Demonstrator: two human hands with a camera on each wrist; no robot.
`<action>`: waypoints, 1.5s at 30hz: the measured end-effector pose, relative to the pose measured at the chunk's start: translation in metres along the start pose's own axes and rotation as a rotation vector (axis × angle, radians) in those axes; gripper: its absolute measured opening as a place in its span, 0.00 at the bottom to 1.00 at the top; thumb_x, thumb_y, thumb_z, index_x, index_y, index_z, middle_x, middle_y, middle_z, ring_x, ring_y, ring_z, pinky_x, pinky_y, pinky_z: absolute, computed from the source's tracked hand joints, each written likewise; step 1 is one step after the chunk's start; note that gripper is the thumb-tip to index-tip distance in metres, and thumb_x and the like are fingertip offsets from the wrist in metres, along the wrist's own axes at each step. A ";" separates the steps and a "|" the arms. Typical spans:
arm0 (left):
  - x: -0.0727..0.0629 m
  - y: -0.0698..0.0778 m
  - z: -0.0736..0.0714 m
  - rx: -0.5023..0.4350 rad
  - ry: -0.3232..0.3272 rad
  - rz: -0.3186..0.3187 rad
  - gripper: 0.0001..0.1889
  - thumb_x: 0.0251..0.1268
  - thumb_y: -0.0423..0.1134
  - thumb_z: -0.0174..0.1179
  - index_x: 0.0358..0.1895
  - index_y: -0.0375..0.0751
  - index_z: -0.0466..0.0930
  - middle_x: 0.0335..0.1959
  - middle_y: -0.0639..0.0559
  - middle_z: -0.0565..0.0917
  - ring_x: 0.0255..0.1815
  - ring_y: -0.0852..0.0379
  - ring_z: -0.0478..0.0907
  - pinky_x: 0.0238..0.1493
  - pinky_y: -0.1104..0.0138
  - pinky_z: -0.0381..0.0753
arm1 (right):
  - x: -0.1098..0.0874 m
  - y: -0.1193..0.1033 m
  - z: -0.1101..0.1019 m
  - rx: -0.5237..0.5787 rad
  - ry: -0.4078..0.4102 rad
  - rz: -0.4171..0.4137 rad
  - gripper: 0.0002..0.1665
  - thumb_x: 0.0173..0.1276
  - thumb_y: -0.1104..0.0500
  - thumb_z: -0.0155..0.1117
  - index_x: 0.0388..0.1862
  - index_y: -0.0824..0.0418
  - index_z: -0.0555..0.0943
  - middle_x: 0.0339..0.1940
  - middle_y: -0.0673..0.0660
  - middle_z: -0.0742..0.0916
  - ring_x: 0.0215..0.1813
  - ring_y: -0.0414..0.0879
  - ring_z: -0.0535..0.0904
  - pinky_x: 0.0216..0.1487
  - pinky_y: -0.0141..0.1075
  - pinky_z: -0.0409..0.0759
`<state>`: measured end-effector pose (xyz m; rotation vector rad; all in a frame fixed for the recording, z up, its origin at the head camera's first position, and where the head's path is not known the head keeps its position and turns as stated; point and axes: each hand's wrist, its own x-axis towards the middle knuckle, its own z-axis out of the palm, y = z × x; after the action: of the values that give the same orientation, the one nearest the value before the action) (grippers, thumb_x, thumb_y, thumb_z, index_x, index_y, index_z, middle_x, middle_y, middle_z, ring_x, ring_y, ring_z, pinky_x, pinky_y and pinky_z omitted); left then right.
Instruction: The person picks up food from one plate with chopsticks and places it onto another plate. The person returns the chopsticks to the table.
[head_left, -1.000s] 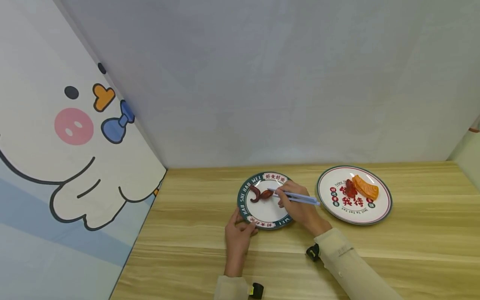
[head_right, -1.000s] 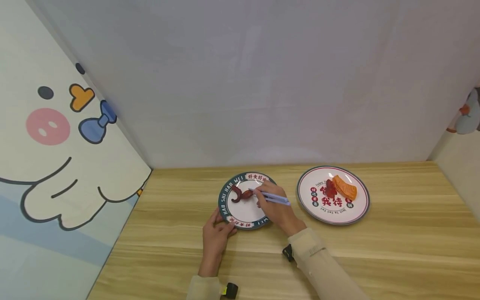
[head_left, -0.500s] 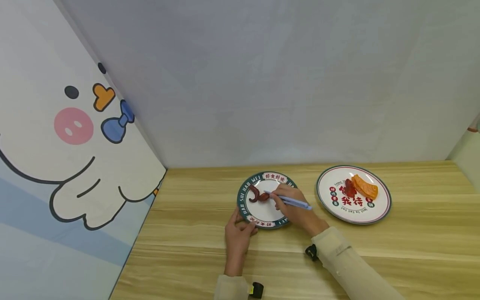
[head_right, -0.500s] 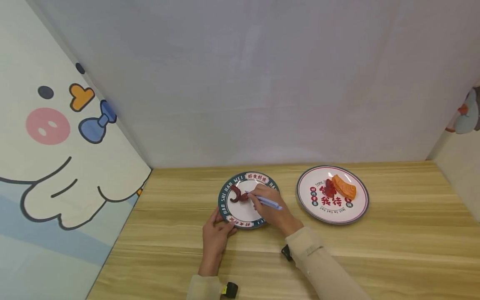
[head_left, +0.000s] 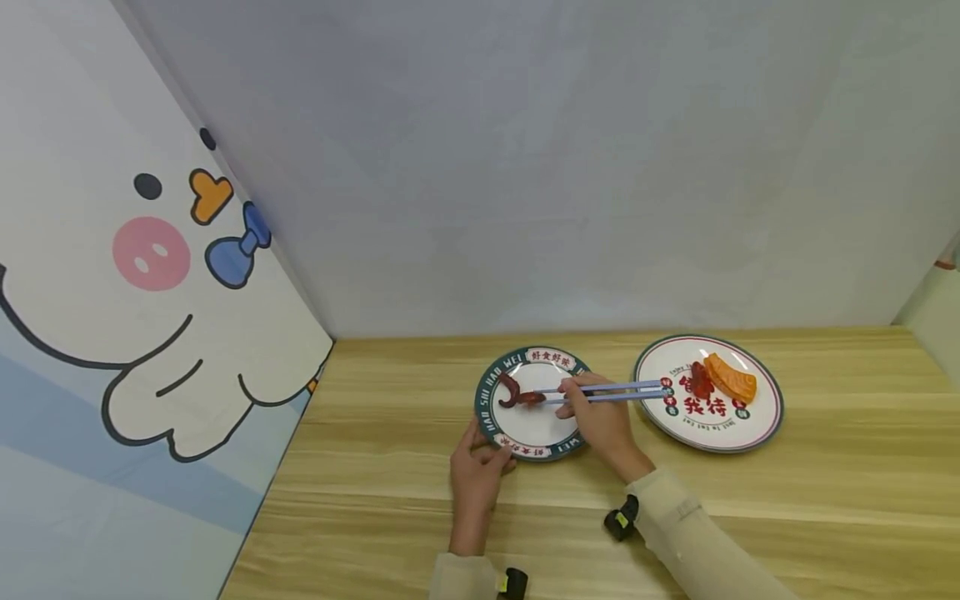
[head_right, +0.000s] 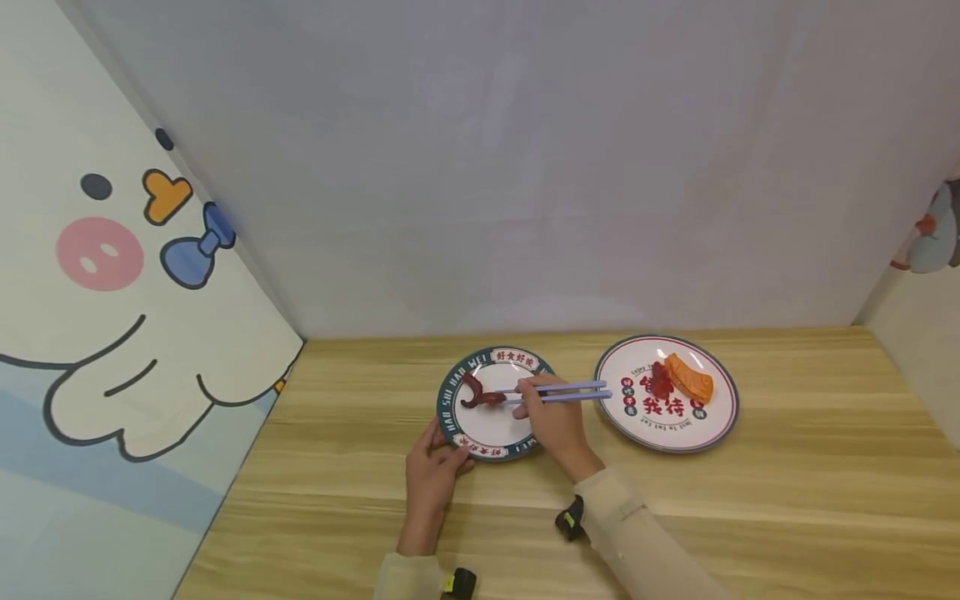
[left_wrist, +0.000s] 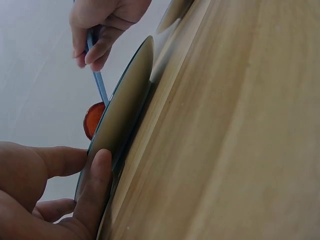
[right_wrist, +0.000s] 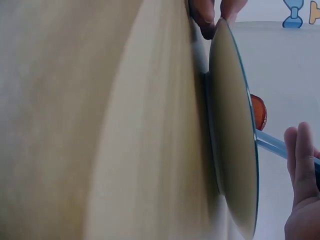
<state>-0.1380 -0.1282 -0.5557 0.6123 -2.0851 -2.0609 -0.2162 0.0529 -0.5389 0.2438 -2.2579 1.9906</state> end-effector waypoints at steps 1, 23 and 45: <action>0.000 0.000 0.000 -0.003 0.000 -0.002 0.41 0.66 0.17 0.64 0.82 0.32 0.59 0.56 0.34 0.73 0.35 0.59 0.81 0.40 0.66 0.96 | -0.001 0.000 0.000 0.011 0.014 0.029 0.13 0.80 0.64 0.62 0.43 0.75 0.87 0.32 0.69 0.90 0.24 0.35 0.87 0.25 0.29 0.89; -0.001 0.003 0.000 -0.008 -0.004 0.012 0.41 0.66 0.18 0.64 0.82 0.29 0.59 0.55 0.34 0.73 0.35 0.59 0.81 0.40 0.66 0.96 | -0.006 0.001 -0.001 0.321 0.183 0.307 0.19 0.83 0.65 0.56 0.55 0.84 0.80 0.43 0.67 0.89 0.26 0.36 0.88 0.38 0.28 0.94; -0.002 0.003 0.000 -0.003 0.002 0.019 0.41 0.65 0.17 0.64 0.81 0.27 0.58 0.56 0.33 0.73 0.34 0.60 0.81 0.39 0.65 0.96 | -0.007 -0.001 -0.013 0.488 0.287 0.328 0.19 0.83 0.69 0.53 0.58 0.88 0.74 0.37 0.58 0.89 0.29 0.40 0.89 0.40 0.35 0.96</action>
<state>-0.1370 -0.1279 -0.5527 0.5918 -2.0777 -2.0524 -0.2092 0.0660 -0.5375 -0.3750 -1.6981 2.5266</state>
